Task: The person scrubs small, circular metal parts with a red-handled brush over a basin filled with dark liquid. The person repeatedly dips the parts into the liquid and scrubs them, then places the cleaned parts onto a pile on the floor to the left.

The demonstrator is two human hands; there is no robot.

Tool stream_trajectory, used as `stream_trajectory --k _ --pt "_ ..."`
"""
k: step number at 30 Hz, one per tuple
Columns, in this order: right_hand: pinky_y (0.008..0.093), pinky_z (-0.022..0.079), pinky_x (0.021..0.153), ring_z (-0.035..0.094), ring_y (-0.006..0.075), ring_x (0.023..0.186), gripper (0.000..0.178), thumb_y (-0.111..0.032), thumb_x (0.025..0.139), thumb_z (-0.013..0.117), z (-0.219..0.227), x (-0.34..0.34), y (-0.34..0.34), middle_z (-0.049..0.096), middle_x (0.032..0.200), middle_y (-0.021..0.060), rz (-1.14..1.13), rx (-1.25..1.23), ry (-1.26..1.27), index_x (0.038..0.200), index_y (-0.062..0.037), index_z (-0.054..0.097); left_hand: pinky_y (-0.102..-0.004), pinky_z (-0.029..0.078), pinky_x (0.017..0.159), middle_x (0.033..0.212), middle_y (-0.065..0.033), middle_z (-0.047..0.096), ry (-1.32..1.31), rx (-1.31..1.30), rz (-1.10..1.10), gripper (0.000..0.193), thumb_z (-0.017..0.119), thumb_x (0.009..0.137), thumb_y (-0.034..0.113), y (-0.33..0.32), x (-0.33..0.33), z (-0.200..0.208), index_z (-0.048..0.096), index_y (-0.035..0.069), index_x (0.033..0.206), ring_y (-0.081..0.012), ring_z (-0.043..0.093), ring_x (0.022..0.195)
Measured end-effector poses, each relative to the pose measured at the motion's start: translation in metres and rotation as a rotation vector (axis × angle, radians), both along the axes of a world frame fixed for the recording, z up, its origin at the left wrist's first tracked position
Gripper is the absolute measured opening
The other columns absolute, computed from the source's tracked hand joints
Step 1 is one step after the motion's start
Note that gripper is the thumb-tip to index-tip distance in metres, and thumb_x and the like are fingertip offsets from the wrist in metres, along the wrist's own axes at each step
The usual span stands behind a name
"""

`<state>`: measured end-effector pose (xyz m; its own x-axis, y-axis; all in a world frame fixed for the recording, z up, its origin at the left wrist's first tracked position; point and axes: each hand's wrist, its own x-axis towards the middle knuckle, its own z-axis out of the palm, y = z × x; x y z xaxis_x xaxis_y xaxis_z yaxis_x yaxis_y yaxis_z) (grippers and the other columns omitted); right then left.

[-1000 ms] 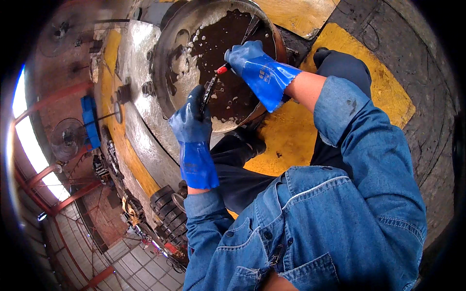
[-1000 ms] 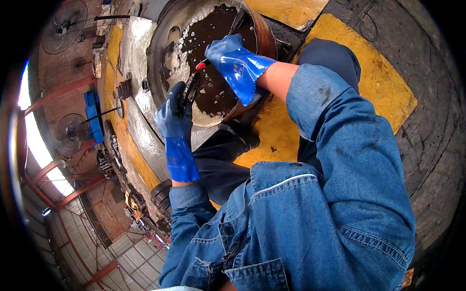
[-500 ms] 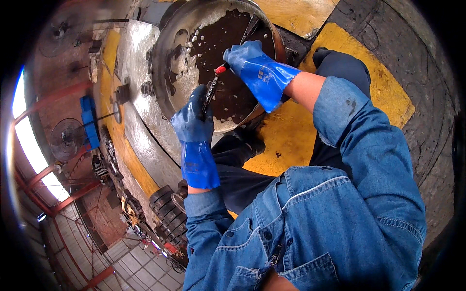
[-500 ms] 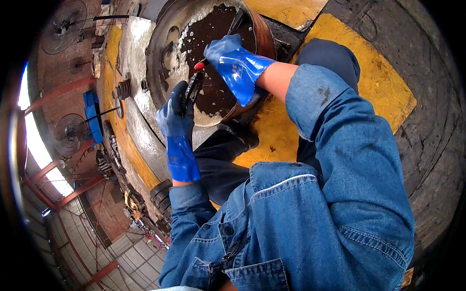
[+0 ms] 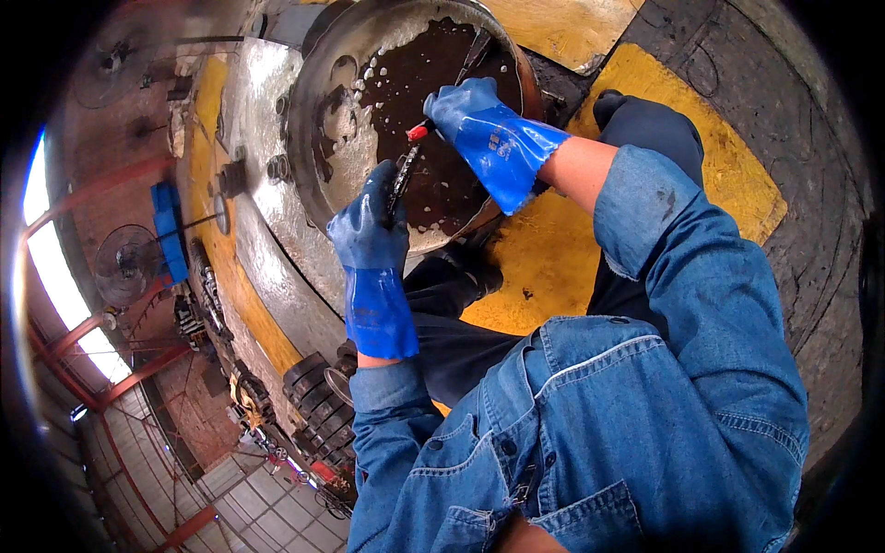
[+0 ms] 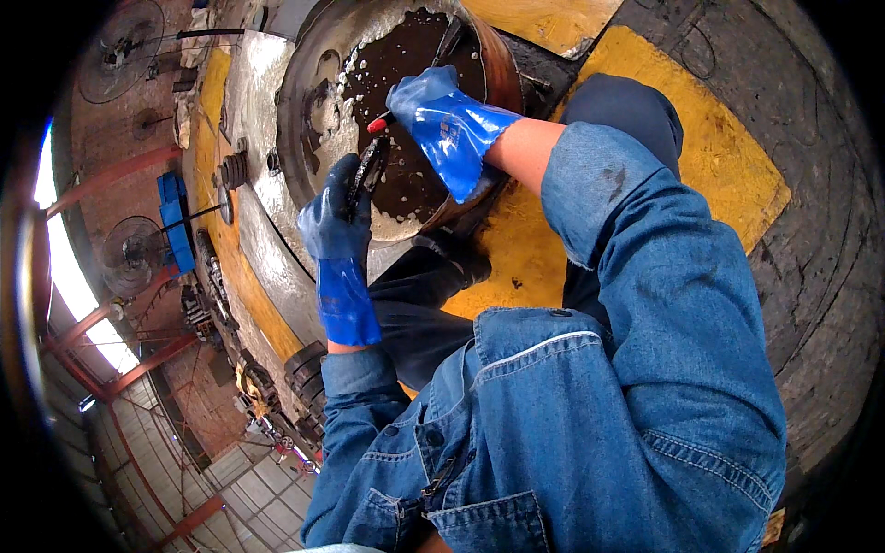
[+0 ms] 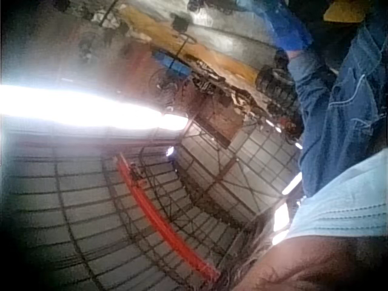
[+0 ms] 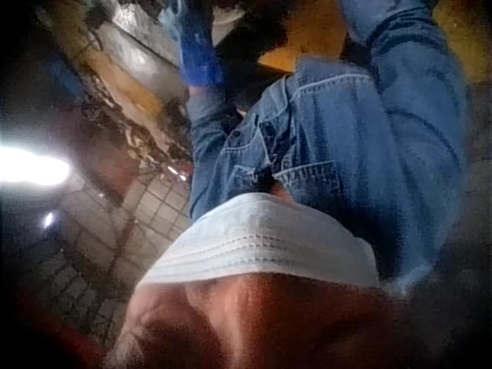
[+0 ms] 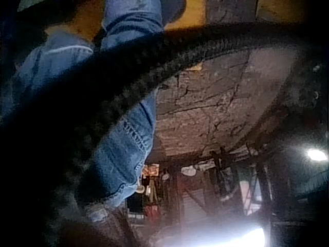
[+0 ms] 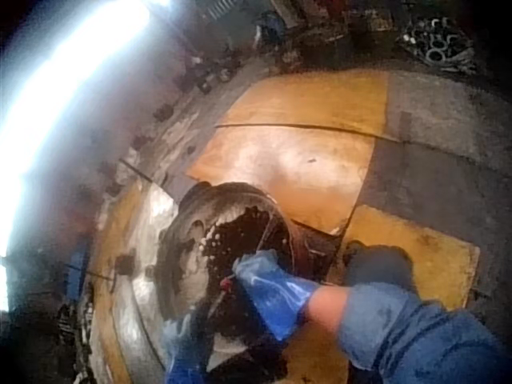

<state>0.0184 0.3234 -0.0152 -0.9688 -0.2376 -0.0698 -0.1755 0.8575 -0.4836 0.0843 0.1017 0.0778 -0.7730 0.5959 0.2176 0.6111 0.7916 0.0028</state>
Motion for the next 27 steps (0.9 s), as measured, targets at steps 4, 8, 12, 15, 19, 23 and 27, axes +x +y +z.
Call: stream_trajectory --k 4,8,12,15,19,23,27 --pt "0.0534 0.055 0.083 0.073 0.0344 0.105 0.026 -0.020 0.089 0.071 -0.004 -0.002 0.000 0.073 0.111 0.0121 -0.009 -0.016 0.013 0.112 -0.0105 0.068 -0.0460 0.059 0.077 0.102 -0.0109 0.077 0.027 0.012 -0.020 0.066 0.080 0.075 0.002 0.000 -0.001 -0.003 0.066 0.023 0.136 -0.0332 0.074 0.084" --pt "0.0523 0.054 0.082 0.071 0.0378 0.100 0.026 -0.022 0.086 0.075 -0.021 0.005 -0.002 0.072 0.105 0.0153 -0.047 -0.166 0.247 0.109 -0.0112 0.068 -0.0459 0.059 0.075 0.100 -0.0132 0.077 -0.064 0.085 0.039 0.059 0.081 0.078 0.006 0.001 0.005 0.004 0.068 0.021 0.133 -0.0345 0.074 0.084" --pt "0.0532 0.054 0.075 0.070 0.0420 0.091 0.025 -0.037 0.089 0.072 -0.036 -0.004 0.006 0.073 0.095 0.0170 -0.205 -0.357 0.179 0.096 -0.0127 0.071 -0.0367 0.057 0.090 0.114 -0.0135 0.075 -0.458 0.469 0.268 0.051 0.078 0.086 0.008 -0.017 -0.005 -0.003 0.067 0.011 0.136 -0.0231 0.073 0.100" --pt "0.0505 0.056 0.080 0.070 0.0411 0.093 0.028 -0.040 0.090 0.071 -0.041 -0.001 0.008 0.074 0.098 0.0173 -0.289 -0.311 0.225 0.099 -0.0134 0.074 -0.0320 0.055 0.093 0.115 -0.0074 0.075 -0.808 0.750 0.457 0.050 0.078 0.085 0.007 -0.013 -0.023 0.026 0.068 0.003 0.133 -0.0162 0.070 0.101" --pt "0.0496 0.057 0.084 0.071 0.0396 0.095 0.028 -0.037 0.089 0.072 -0.039 -0.001 -0.008 0.075 0.099 0.0157 -0.364 -0.230 0.165 0.101 -0.0127 0.074 -0.0286 0.057 0.070 0.112 -0.0086 0.077 -0.857 0.752 0.520 0.048 0.075 0.087 -0.005 -0.082 -0.098 0.047 0.067 0.001 0.134 -0.0142 0.071 0.087" --pt "0.0510 0.058 0.081 0.073 0.0389 0.089 0.028 -0.039 0.087 0.074 -0.041 -0.001 -0.014 0.076 0.096 0.0143 -0.358 -0.183 0.245 0.102 -0.0154 0.075 -0.0342 0.058 0.073 0.102 -0.0100 0.078 -0.306 0.362 0.575 0.050 0.085 0.085 0.020 -0.195 -0.224 0.132 0.070 0.002 0.129 -0.0176 0.071 0.083" --pt "0.0511 0.058 0.083 0.073 0.0393 0.090 0.027 -0.039 0.088 0.073 -0.046 -0.001 -0.007 0.076 0.098 0.0134 -0.361 -0.158 0.196 0.103 -0.0171 0.075 -0.0290 0.057 0.087 0.117 -0.0175 0.074 -0.016 0.778 0.770 0.068 0.082 0.093 0.022 -0.223 -0.256 0.167 0.051 -0.004 0.147 -0.0171 0.071 0.097"
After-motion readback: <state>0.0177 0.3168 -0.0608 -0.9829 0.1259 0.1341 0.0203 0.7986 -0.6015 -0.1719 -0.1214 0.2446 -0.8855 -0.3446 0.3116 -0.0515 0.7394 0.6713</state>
